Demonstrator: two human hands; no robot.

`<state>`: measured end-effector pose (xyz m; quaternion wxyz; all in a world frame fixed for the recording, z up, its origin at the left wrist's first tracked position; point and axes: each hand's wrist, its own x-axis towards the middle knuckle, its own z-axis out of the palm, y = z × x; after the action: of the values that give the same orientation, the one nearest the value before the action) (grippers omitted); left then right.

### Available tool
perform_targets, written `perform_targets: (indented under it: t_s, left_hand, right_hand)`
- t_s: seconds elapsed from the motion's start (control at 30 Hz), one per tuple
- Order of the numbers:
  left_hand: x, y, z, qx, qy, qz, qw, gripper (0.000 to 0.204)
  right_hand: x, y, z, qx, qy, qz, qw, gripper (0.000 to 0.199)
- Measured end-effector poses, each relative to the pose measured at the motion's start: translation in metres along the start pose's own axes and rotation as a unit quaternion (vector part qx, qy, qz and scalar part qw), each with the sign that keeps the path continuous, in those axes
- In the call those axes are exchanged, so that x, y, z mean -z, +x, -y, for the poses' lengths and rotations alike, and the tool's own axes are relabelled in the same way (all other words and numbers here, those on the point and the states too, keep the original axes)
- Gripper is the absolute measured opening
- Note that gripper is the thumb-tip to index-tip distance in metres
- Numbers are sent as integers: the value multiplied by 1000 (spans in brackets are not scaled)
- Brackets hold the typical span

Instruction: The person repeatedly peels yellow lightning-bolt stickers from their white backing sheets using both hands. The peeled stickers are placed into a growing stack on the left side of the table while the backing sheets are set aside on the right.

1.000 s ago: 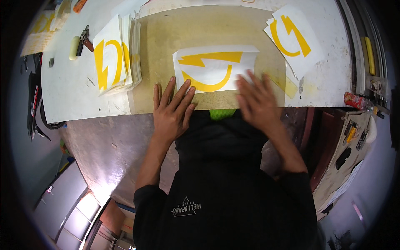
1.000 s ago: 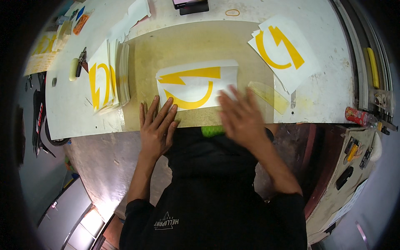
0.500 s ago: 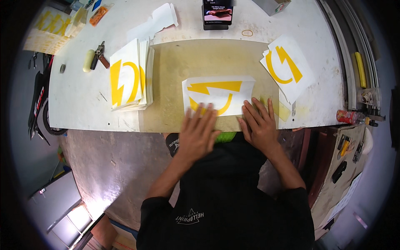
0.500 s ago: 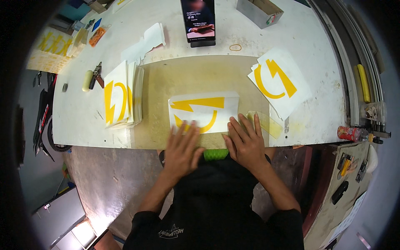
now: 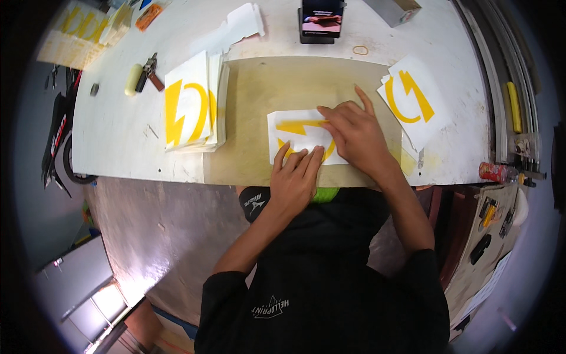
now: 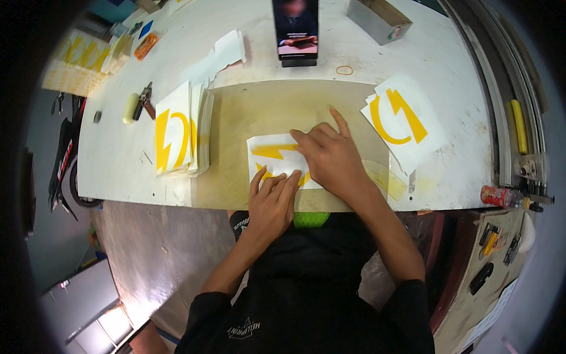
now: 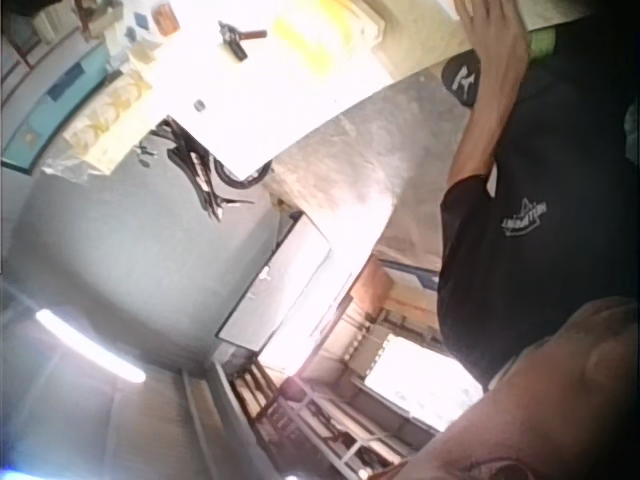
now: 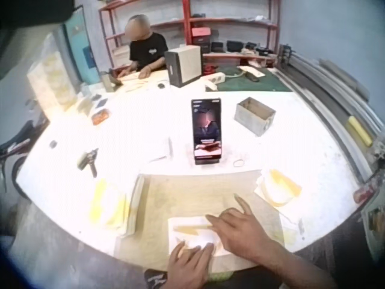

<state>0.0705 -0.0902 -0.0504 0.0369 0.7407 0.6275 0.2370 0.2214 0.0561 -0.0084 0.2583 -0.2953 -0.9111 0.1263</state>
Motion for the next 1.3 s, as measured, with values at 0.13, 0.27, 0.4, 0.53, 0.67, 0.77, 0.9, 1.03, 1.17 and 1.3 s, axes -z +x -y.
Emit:
perform_targets:
  t_s: [0.13, 0.27, 0.4, 0.53, 0.67, 0.77, 0.9, 1.03, 1.17, 1.3]
  left_hand:
    - [5, 14, 2, 5, 0, 13, 1000, 46]
    - [14, 27, 11, 56, 6, 53, 997, 64]
    - [16, 28, 20, 83, 2, 101, 991, 85]
    - [17, 32, 27, 75, 32, 126, 989, 89]
    - [19, 29, 30, 76, 25, 97, 992, 90]
    - [18, 34, 29, 62, 26, 110, 992, 90]
    - [17, 34, 34, 45, 47, 109, 992, 90]
    - [17, 32, 38, 27, 51, 103, 993, 89]
    - [17, 32, 37, 23, 50, 110, 992, 89]
    - [21, 35, 37, 13, 44, 122, 991, 91]
  right_hand:
    - [-14, 11, -19, -27, -10, -8, 1000, 13]
    - [-31, 10, -24, -52, -57, -14, 997, 11]
    - [-41, 1, 0, -37, -121, -57, 990, 24]
    - [-43, -21, 32, -43, -16, 69, 997, 58]
    - [-14, -51, 0, -108, -74, 77, 988, 56]
    - [-7, -63, -6, -142, -103, 54, 983, 51]
    - [11, -67, -6, -142, -76, 45, 986, 49]
    - [58, -137, -12, -274, -165, -28, 947, 45]
    - [66, -171, -16, -385, -58, -57, 919, 36]
    - [43, -155, 5, -441, 250, -202, 838, 25]
